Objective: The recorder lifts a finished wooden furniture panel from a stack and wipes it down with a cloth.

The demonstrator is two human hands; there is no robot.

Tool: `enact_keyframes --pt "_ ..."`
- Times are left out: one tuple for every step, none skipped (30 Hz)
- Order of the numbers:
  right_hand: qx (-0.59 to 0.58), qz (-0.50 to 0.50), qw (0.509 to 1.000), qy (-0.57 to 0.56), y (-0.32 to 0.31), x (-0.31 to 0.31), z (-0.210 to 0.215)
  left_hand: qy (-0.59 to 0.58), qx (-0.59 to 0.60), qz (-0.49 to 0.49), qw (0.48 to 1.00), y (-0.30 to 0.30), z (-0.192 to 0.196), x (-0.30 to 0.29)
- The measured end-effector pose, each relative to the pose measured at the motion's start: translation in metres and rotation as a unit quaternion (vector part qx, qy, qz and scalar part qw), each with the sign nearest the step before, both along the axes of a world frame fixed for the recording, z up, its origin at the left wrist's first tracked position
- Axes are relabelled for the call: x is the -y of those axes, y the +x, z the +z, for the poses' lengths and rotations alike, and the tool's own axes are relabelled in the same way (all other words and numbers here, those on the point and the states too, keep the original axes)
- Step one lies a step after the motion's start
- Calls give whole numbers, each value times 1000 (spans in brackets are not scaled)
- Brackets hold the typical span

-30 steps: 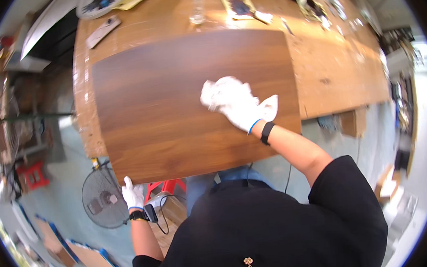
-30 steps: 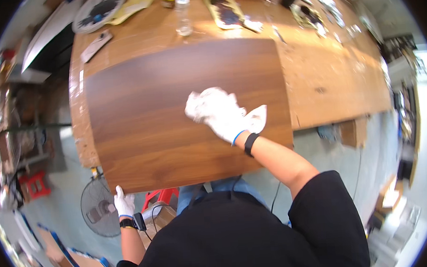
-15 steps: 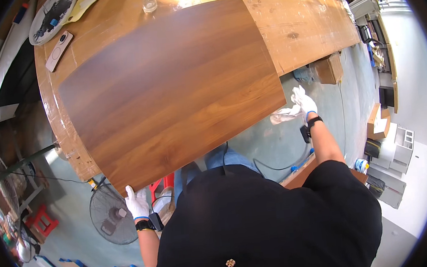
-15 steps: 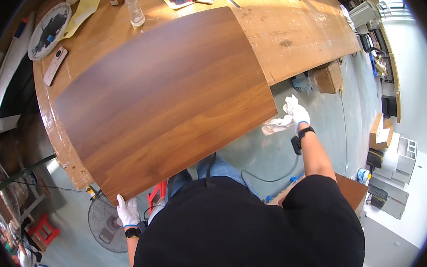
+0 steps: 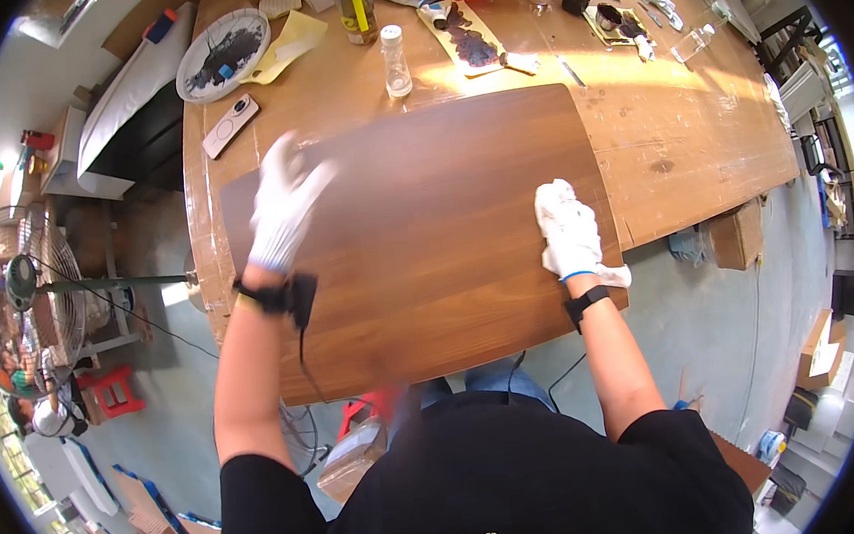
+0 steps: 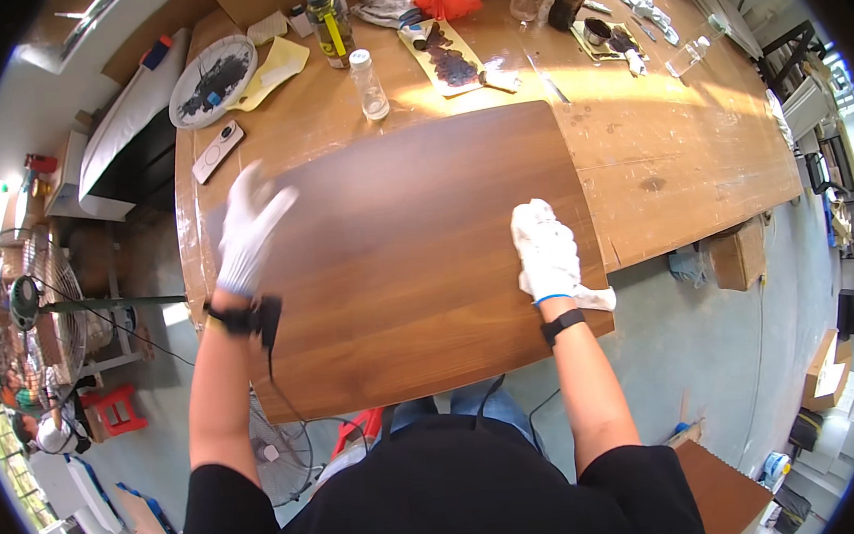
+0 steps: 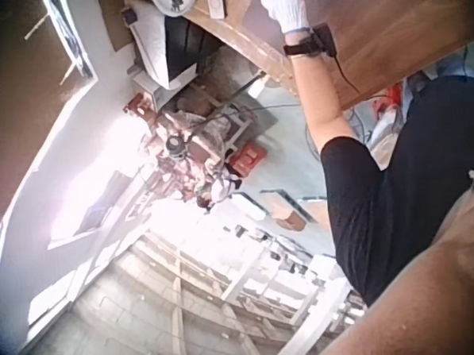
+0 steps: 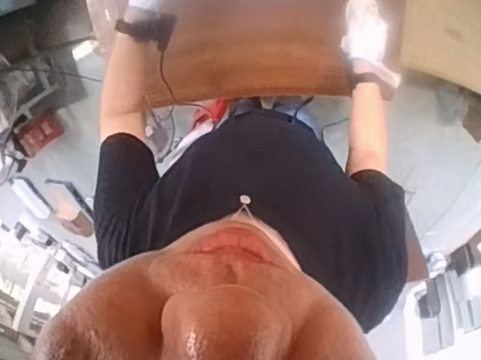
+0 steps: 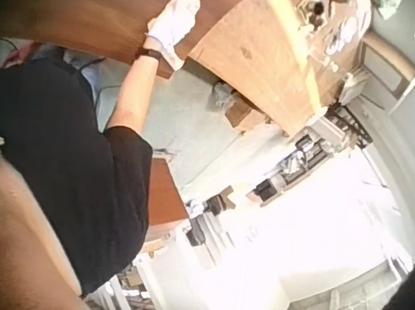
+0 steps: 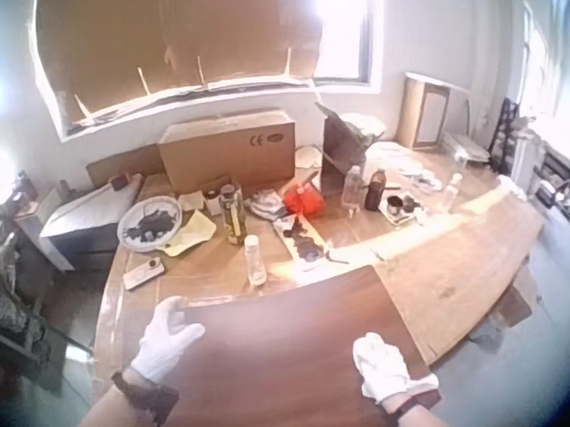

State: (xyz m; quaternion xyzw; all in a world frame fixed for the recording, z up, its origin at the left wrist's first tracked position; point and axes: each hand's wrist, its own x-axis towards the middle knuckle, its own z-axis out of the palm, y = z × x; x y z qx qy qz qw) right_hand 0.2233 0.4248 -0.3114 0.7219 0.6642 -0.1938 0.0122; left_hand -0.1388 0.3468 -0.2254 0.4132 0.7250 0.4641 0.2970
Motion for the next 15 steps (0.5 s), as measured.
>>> enact_keyframes --pt "-12 69 994 87 7 6 -13 -32 -43 -27 998 12 2 -42" --pt "-14 59 995 84 14 11 -24 -68 -85 -55 993 23 1 -79" --pt "19 83 990 109 22 13 -32 -77 -107 -60 989 35 -6 -112" --pt "53 105 984 135 29 11 -37 -82 -129 -67 986 45 -17 -143" --pt "2 97 985 139 39 11 -36 -77 -129 -88 985 56 -27 -169" --pt "9 73 987 141 52 14 -39 -64 -114 -72 989 68 -38 -193" --pt "14 104 985 136 54 17 -49 -72 -103 -45 991 64 -62 -215" --pt "-13 175 972 159 26 24 -44 26 -59 34 997 -31 -110 -211" --pt "-24 92 990 106 55 29 -55 66 205 -11 976 31 -122 -236" --pt "-48 100 988 109 47 34 -48 32 119 9 992 -38 -125 -235" --pt "-50 91 989 110 74 45 -56 103 247 22 963 6 -133 -248" --pt "-56 86 988 113 100 59 -59 51 203 -67 976 43 -120 -256" --pt "-64 69 986 140 112 67 -58 40 115 -107 987 55 -110 -253" --pt "-65 60 986 139 126 71 -63 35 22 -139 989 64 -102 -251" --pt "-63 65 984 155 137 75 -71 1 -129 -175 976 73 -98 -248"
